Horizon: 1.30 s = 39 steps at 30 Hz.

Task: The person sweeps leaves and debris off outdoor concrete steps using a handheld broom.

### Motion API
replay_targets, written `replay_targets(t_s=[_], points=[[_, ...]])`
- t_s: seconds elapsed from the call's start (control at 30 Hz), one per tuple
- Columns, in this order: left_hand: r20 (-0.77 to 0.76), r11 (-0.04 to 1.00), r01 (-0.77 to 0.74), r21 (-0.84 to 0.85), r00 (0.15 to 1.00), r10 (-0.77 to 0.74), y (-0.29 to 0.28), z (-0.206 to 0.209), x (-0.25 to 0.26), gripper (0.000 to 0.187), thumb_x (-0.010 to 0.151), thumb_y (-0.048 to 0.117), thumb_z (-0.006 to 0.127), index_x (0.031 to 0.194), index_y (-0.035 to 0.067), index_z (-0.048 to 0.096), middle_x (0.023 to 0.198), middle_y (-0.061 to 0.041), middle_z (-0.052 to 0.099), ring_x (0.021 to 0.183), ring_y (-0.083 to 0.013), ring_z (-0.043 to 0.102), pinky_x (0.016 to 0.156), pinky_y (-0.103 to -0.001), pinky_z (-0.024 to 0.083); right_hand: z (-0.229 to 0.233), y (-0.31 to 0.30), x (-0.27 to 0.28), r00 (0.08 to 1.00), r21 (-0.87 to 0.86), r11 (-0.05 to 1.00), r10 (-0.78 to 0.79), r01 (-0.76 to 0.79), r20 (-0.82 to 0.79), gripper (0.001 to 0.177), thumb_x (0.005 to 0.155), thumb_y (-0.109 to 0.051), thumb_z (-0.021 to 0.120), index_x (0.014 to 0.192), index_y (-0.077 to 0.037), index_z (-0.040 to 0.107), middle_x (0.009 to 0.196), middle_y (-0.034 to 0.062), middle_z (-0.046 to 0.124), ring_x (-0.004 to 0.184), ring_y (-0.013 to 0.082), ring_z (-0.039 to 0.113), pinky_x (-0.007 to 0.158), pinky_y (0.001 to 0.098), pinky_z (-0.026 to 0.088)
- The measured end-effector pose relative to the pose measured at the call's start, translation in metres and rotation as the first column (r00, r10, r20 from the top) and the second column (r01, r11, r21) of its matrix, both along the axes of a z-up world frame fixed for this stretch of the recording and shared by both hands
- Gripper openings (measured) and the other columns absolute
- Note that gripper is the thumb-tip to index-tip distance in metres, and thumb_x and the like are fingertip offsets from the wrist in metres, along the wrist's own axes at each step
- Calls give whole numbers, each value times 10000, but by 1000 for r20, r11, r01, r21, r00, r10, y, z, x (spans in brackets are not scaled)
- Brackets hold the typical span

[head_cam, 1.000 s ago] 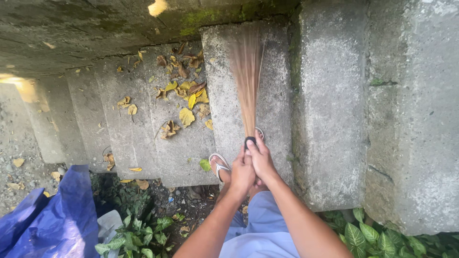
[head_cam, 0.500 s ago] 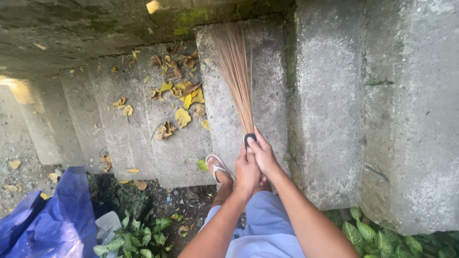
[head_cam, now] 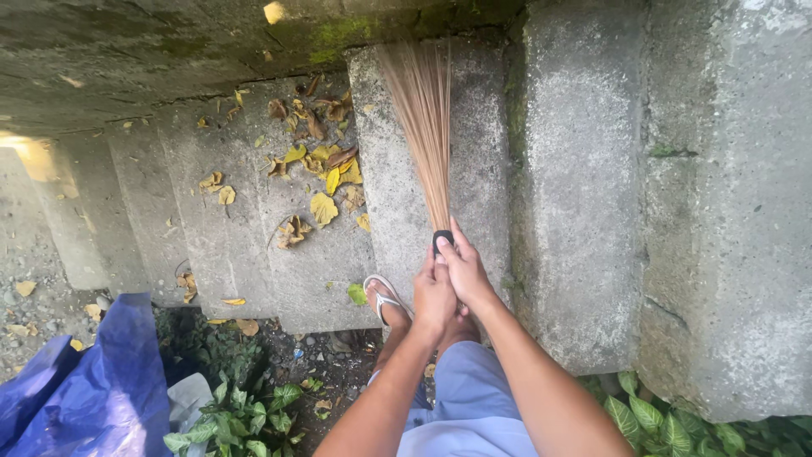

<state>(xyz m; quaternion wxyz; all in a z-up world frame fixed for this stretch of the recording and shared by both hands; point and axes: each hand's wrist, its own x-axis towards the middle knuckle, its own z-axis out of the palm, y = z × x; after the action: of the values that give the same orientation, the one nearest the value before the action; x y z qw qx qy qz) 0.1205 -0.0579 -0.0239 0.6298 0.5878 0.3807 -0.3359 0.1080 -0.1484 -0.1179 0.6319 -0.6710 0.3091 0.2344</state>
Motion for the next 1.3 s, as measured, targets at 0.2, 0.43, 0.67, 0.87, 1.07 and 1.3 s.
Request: replay_targets(t_s=[0.2,0.43,0.67,0.87,1.07,1.3], points=[[15,996,5,-93,1000,-3,-13,-15,6,528,1066,301,388,1590,234,400,785,-112,697,380,-148,527,320,-297,444,25,-19,19,939,-160,983,-139,92,-315,684,994,-331,508,1625,-231,261,960,113,698,692,188,629,582,333,520],[-30,999,-26,-42,999,25,-6,-5,-6,488,1095,318,367,1565,210,439,742,-128,656,388,-163,540,315,-299,440,12,-5,-1,998,51,999,13,-10,-54,680,1057,-313,556,1659,-193,265,960,92,695,660,96,573,542,275,523],[71,992,115,-58,991,-111,-31,-25,-14,484,1124,300,428,1575,124,421,869,-43,716,434,-153,594,347,-301,484,67,-29,15,919,-141,988,-115,65,-378,663,1041,-358,471,1654,-307,224,894,109,687,574,223,516,463,370,426],[-15,1000,-8,-9,1000,8,-13,-21,15,511,1076,316,382,1570,186,361,663,-128,660,368,-166,540,315,-308,429,-6,-10,28,987,41,999,-23,30,-161,687,1017,-310,537,1632,-180,261,946,72,676,679,132,582,546,290,514],[48,997,-75,6,996,75,-20,16,2,513,1069,299,380,1574,208,409,729,-164,637,375,-170,539,315,-315,433,25,-16,7,998,35,999,29,-31,62,661,1051,-293,562,1640,-134,307,1024,67,691,791,100,593,676,244,531],[81,1000,2,-20,997,0,-21,-10,1,528,1066,248,404,1588,168,383,1078,-205,663,465,-174,594,345,-306,463,42,-17,16,959,-45,999,-24,12,-283,609,1011,-311,482,1602,-222,364,947,122,677,658,197,561,568,345,489]])
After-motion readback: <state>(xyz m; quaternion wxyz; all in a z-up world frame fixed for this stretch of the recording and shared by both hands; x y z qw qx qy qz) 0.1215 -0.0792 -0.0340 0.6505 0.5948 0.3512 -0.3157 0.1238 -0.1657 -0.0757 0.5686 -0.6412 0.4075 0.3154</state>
